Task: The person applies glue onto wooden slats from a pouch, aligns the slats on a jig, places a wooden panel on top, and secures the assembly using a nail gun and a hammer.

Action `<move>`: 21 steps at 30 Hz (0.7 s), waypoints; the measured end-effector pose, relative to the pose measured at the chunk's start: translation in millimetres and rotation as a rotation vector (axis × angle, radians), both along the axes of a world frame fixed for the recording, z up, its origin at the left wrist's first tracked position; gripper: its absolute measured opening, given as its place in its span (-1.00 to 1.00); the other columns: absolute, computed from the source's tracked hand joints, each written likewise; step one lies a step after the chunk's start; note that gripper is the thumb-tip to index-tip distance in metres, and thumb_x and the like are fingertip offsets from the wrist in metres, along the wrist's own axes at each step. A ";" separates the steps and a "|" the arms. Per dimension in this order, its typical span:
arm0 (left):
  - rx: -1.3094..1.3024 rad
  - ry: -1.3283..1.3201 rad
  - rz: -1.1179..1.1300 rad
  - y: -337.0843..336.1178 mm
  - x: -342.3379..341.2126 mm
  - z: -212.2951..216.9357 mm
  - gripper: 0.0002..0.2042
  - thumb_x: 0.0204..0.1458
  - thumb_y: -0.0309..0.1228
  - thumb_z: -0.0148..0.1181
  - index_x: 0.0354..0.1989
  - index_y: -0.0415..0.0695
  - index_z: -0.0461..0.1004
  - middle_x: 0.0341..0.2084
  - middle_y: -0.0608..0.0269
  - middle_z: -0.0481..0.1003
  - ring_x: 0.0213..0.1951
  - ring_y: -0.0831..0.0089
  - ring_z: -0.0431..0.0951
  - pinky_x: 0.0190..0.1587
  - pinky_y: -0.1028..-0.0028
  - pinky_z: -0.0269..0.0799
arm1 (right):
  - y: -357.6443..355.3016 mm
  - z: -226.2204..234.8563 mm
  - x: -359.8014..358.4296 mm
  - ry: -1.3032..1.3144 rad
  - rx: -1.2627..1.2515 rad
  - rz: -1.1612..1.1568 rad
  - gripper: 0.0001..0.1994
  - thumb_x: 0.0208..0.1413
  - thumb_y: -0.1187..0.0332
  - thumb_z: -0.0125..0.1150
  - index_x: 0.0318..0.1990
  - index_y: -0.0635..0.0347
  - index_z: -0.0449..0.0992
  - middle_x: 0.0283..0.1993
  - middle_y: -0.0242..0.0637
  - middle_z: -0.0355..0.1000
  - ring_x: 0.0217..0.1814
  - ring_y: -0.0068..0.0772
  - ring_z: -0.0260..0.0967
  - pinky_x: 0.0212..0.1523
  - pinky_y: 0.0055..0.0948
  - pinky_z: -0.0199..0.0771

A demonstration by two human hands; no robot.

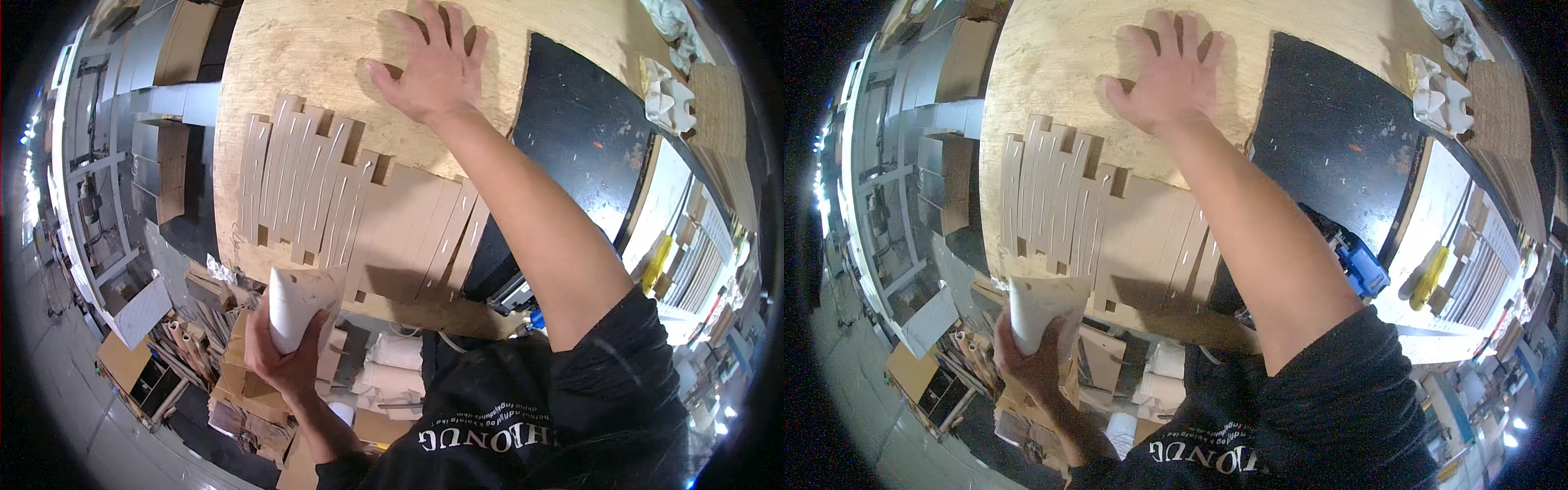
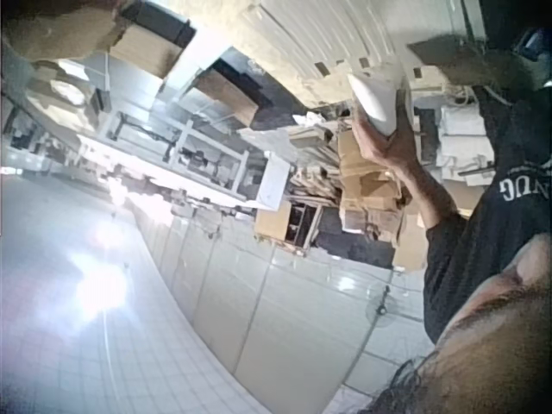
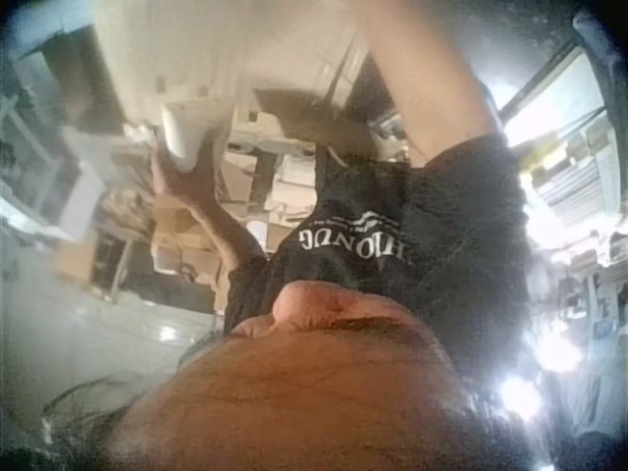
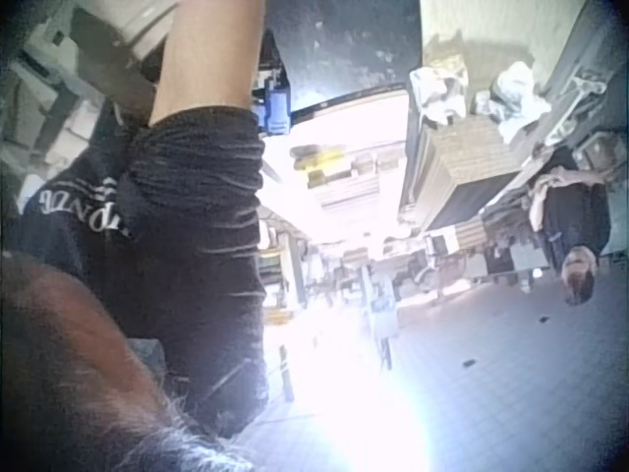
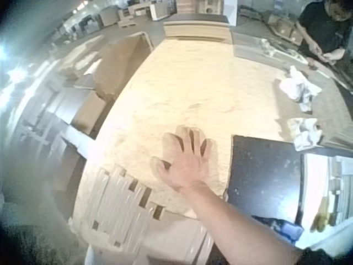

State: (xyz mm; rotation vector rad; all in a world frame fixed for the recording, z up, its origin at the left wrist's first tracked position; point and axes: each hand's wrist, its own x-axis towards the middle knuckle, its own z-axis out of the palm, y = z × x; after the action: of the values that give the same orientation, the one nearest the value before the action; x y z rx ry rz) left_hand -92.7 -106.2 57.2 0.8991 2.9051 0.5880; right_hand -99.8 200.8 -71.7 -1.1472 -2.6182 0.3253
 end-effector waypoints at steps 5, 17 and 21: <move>0.162 -0.011 0.010 39.3 -6.0 -2.1 -0.39 -0.48 -0.36 0.55 -0.13 -0.17 0.46 -0.27 0.14 0.54 -0.26 0.29 0.53 -0.18 0.33 0.44 | -1.6 2.1 -0.6 0.015 -0.045 0.012 -0.35 -0.02 -0.16 -0.03 0.25 -0.20 0.16 0.37 -0.31 -0.09 0.46 -0.09 -0.36 0.34 0.17 -0.40; 0.118 0.057 -0.202 73.6 -24.5 -14.2 -0.45 -0.40 -0.36 0.52 -0.14 -0.23 0.47 -0.31 0.04 0.54 -0.37 0.21 0.54 -0.33 0.36 0.46 | 1.0 3.3 1.5 0.016 -0.083 0.009 -0.33 -0.03 -0.16 0.00 0.26 -0.16 0.15 0.36 -0.28 -0.10 0.45 -0.06 -0.35 0.33 0.22 -0.42; 0.075 0.046 -0.193 59.1 -18.8 -14.9 -0.46 -0.41 -0.36 0.52 -0.17 -0.24 0.47 -0.34 0.04 0.53 -0.39 0.20 0.54 -0.34 0.34 0.46 | -0.5 3.6 0.2 0.009 -0.094 0.006 -0.33 -0.04 -0.15 0.01 0.25 -0.17 0.15 0.37 -0.29 -0.10 0.45 -0.06 -0.35 0.33 0.22 -0.42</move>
State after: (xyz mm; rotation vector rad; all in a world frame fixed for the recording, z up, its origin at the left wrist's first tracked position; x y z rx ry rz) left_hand -111.5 -47.1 42.3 1.2009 2.8065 0.6725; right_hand -99.6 200.3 -68.1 -1.1650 -2.6242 0.4578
